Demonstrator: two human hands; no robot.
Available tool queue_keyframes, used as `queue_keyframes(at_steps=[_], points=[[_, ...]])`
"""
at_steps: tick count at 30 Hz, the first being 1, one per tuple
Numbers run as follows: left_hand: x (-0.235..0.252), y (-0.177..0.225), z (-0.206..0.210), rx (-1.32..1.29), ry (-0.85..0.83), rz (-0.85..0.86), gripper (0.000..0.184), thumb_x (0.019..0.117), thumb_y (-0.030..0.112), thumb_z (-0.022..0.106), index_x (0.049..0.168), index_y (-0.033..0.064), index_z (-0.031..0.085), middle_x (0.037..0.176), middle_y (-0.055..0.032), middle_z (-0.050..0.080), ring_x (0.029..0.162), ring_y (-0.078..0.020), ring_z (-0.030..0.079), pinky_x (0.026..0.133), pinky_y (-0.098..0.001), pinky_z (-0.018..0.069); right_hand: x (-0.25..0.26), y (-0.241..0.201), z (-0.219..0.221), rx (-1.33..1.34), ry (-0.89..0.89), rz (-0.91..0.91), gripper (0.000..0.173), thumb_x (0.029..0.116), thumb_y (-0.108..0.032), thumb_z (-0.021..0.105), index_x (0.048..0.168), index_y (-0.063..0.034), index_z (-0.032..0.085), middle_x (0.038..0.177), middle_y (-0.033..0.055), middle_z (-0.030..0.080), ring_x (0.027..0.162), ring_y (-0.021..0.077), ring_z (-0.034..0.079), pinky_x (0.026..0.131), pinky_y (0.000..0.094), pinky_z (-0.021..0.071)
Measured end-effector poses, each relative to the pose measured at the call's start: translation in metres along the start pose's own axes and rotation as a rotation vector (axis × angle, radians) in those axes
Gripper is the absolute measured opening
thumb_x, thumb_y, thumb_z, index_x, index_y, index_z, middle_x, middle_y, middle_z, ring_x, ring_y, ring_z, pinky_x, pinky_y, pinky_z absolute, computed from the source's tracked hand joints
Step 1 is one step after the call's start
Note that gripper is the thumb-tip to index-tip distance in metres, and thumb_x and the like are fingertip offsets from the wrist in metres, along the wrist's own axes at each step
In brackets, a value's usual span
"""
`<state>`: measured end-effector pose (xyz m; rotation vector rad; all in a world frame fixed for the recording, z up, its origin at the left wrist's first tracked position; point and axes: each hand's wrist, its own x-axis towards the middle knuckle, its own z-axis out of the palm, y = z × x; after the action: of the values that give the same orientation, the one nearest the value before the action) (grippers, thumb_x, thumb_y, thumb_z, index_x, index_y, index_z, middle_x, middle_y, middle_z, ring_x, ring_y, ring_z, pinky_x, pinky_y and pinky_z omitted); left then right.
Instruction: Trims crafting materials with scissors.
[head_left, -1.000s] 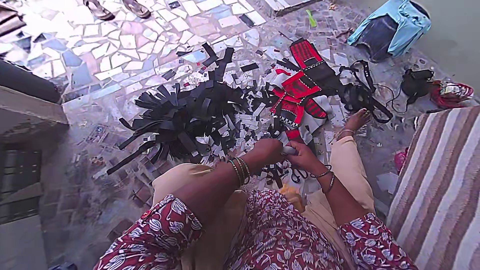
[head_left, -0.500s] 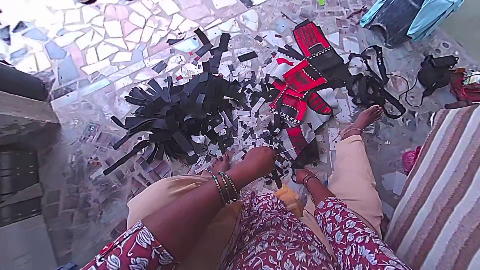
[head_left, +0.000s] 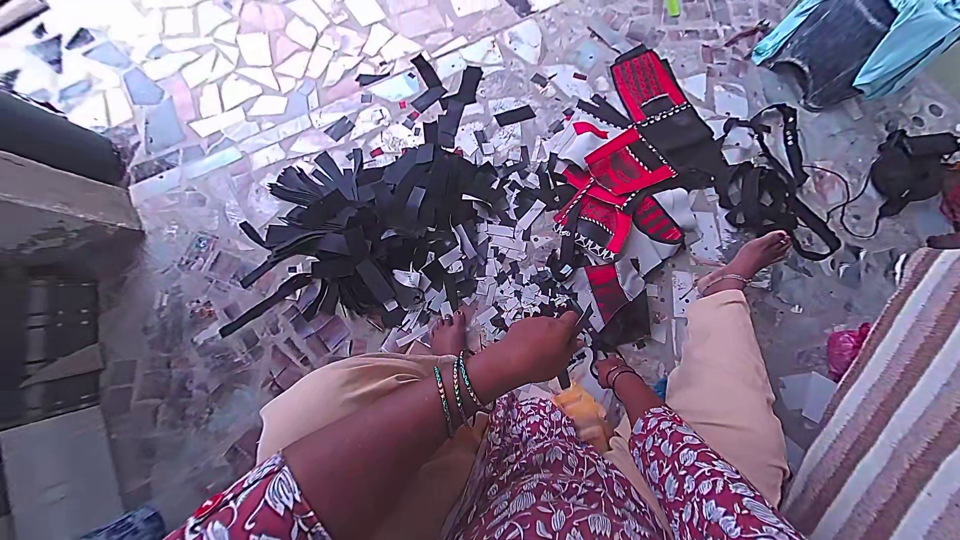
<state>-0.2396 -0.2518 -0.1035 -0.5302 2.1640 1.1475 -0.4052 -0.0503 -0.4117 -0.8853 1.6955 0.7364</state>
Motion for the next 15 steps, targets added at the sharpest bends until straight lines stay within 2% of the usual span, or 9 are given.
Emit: queue_keyframes(at_steps=[2,4,7,9,11,13,15], points=[[0.001,0.001,0.001,0.029,-0.025,0.013,0.041,0.1128,0.031,0.039,0.137,-0.0013,0.047,0.115,-0.0268,0.064,0.113,-0.0437,0.063,0.096,-0.0617,0.0466,0.003,0.0,-0.001,-0.01,0.033,-0.01,0.048,0.0933,-0.022,0.068,0.138,-0.0066,0.062,0.15,0.0266,0.048,0.144,0.0472,0.038,0.112,0.0645,0.0357],[0.002,0.0,0.004,0.047,-0.033,0.041,0.043,0.1126,0.033,0.039,0.135,-0.0025,0.049,0.115,-0.0272,0.064,0.112,-0.0441,0.063,0.095,-0.0622,0.047,0.002,0.0,-0.001,0.007,0.065,-0.052,0.043,0.0942,-0.022,0.066,0.134,-0.0063,0.064,0.147,0.0266,0.05,0.142,0.0469,0.04,0.112,0.0643,0.0356],[0.004,0.001,0.012,0.083,-0.044,0.082,0.05,0.113,0.039,0.035,0.132,-0.0045,0.05,0.113,-0.0286,0.064,0.111,-0.0454,0.063,0.093,-0.0632,0.0472,0.009,-0.002,0.005,0.037,0.083,-0.111,0.056,0.0894,-0.026,0.07,0.137,0.0,0.059,0.145,0.0288,0.052,0.14,0.0493,0.042,0.112,0.0663,0.032],[0.006,0.001,0.016,0.111,-0.052,0.104,0.052,0.1135,0.04,0.031,0.129,-0.0048,0.052,0.111,-0.0288,0.064,0.11,-0.0456,0.064,0.091,-0.0638,0.0474,-0.024,-0.015,-0.011,0.08,0.078,-0.049,0.062,0.0884,-0.022,0.072,0.142,0.0022,0.052,0.148,0.0295,0.047,0.142,0.047,0.04,0.114,0.063,0.0337],[0.009,0.0,0.018,0.157,-0.074,0.129,0.051,0.1141,0.036,0.029,0.127,-0.0057,0.055,0.115,-0.0289,0.064,0.113,-0.0456,0.063,0.092,-0.0644,0.0465,-0.065,-0.027,-0.026,0.187,0.179,0.017,0.059,0.0889,-0.016,0.069,0.141,0.0056,0.053,0.146,0.0282,0.051,0.139,0.0433,0.046,0.113,0.0602,0.036],[0.013,-0.002,0.017,0.206,-0.091,0.14,0.047,0.1139,0.03,0.031,0.124,-0.0058,0.059,0.118,-0.0282,0.064,0.116,-0.045,0.062,0.093,-0.0655,0.0453,-0.09,-0.033,-0.037,0.26,0.258,0.059,0.056,0.0906,-0.017,0.067,0.141,0.0036,0.054,0.145,0.0248,0.054,0.137,0.0393,0.05,0.112,0.0578,0.0385],[0.017,-0.005,0.016,0.236,-0.076,0.139,0.042,0.1127,0.027,0.036,0.119,-0.0059,0.063,0.118,-0.0281,0.064,0.116,-0.0453,0.061,0.093,-0.0666,0.0446,-0.104,-0.036,-0.044,0.312,0.279,0.075,0.062,0.0929,-0.018,0.066,0.147,0.0035,0.046,0.147,0.0252,0.051,0.139,0.0394,0.048,0.113,0.0566,0.0379]])
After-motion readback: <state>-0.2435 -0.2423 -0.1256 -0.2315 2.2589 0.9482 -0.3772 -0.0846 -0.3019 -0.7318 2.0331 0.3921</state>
